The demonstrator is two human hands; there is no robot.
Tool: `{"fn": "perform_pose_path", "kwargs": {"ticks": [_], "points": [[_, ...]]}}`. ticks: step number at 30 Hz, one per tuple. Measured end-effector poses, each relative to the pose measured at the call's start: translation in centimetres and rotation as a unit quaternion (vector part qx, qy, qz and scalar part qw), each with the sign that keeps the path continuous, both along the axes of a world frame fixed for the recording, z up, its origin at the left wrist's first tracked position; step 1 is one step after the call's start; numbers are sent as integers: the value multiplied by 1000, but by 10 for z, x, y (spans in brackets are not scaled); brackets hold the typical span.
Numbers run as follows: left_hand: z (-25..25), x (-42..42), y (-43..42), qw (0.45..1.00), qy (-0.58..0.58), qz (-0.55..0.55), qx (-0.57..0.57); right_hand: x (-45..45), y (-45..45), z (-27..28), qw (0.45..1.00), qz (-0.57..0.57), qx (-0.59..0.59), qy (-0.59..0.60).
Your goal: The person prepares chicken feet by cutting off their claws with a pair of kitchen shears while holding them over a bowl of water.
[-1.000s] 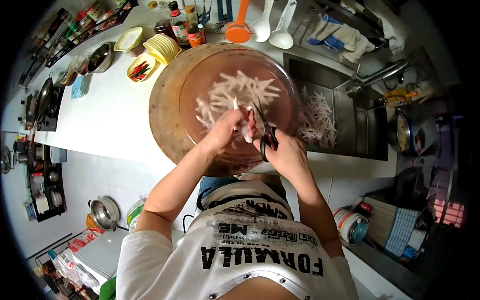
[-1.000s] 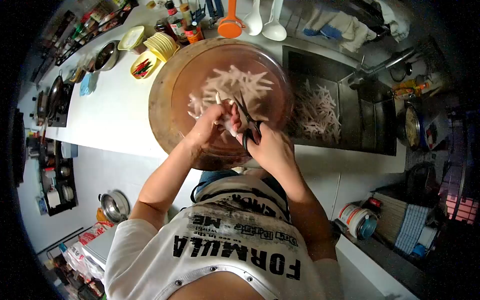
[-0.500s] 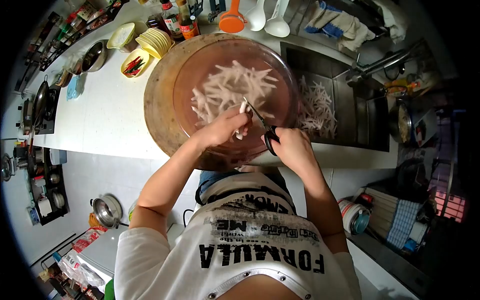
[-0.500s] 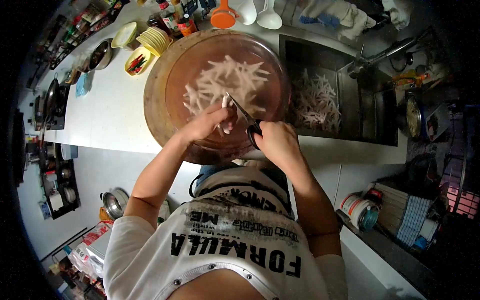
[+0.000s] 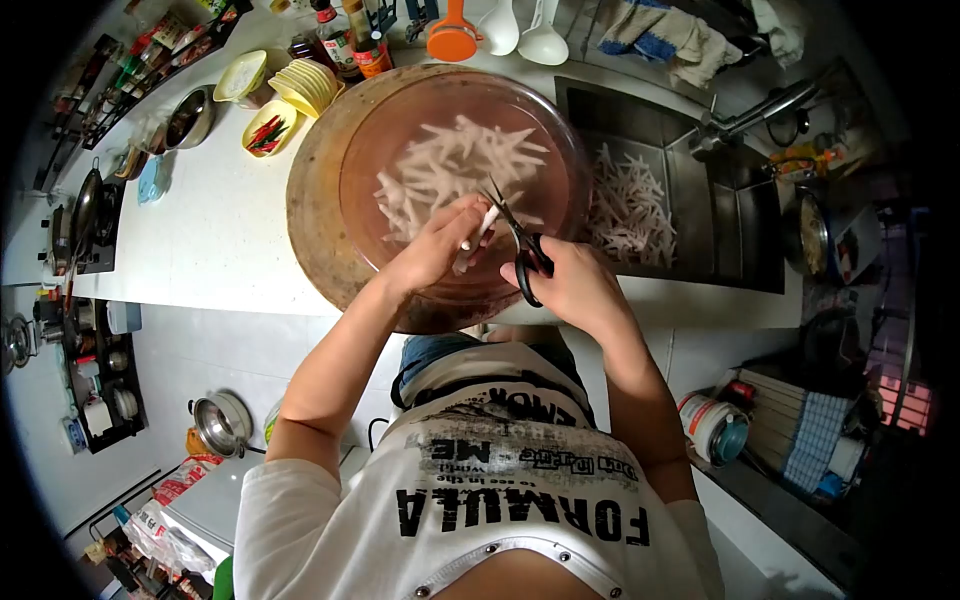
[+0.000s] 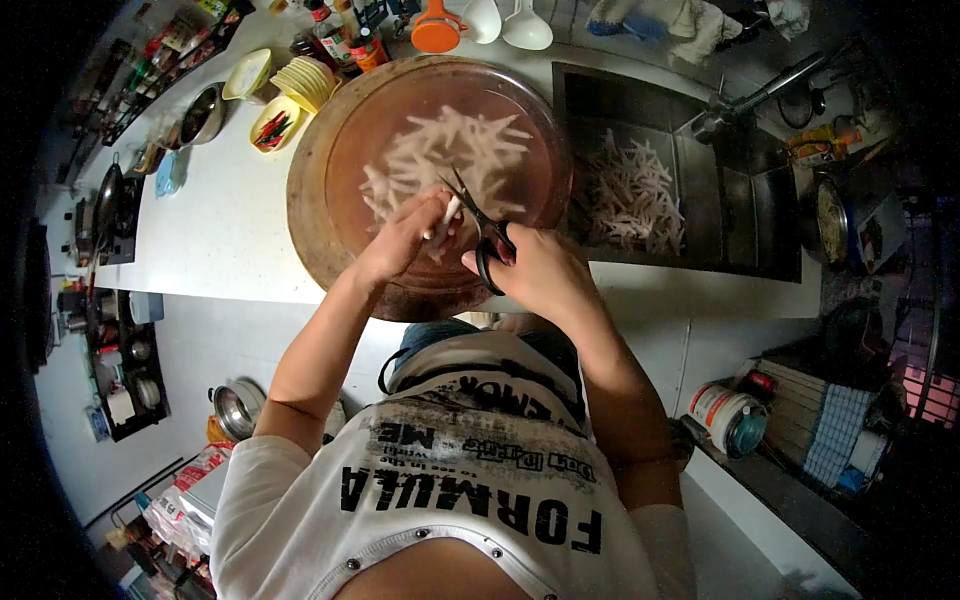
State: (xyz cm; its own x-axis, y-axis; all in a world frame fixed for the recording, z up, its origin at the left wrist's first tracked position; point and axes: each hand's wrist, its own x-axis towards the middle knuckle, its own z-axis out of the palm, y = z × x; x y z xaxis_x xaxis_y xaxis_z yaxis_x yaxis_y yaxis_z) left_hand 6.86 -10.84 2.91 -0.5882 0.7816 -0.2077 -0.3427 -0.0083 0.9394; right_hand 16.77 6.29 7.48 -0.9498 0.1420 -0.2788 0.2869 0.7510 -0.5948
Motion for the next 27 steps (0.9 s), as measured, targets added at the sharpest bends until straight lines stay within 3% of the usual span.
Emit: {"fn": "perform_pose_path", "kwargs": {"ticks": [5, 11, 13, 14, 16, 20, 23, 27], "points": [[11, -1, -8, 998, 20, -5, -56, 2, 5, 20, 997, 33, -54, -45], [2, -11, -17, 985, 95, -11, -145, 12, 12, -26, 997, 70, -42, -14], [-4, -15, -16, 997, -65, -22, -42, 12, 9, -28, 996, 61, -57, 4], [-5, -15, -16, 997, -65, -21, -42, 10, 8, -24, 997, 8, -72, -18], [-3, -10, -13, 981, -193, 36, -4, 9, 5, -7, 992, -49, -111, -23], [7, 0, -9, 976, -218, 17, 22, 7, -2, -7, 996, -22, -86, -6], [7, 0, -8, 987, -157, -17, 27, 5, -7, -2, 999, 19, -28, -2], [12, -1, -9, 984, -175, -23, 11, 2, -3, 1, 999, 24, -39, -21]]}}
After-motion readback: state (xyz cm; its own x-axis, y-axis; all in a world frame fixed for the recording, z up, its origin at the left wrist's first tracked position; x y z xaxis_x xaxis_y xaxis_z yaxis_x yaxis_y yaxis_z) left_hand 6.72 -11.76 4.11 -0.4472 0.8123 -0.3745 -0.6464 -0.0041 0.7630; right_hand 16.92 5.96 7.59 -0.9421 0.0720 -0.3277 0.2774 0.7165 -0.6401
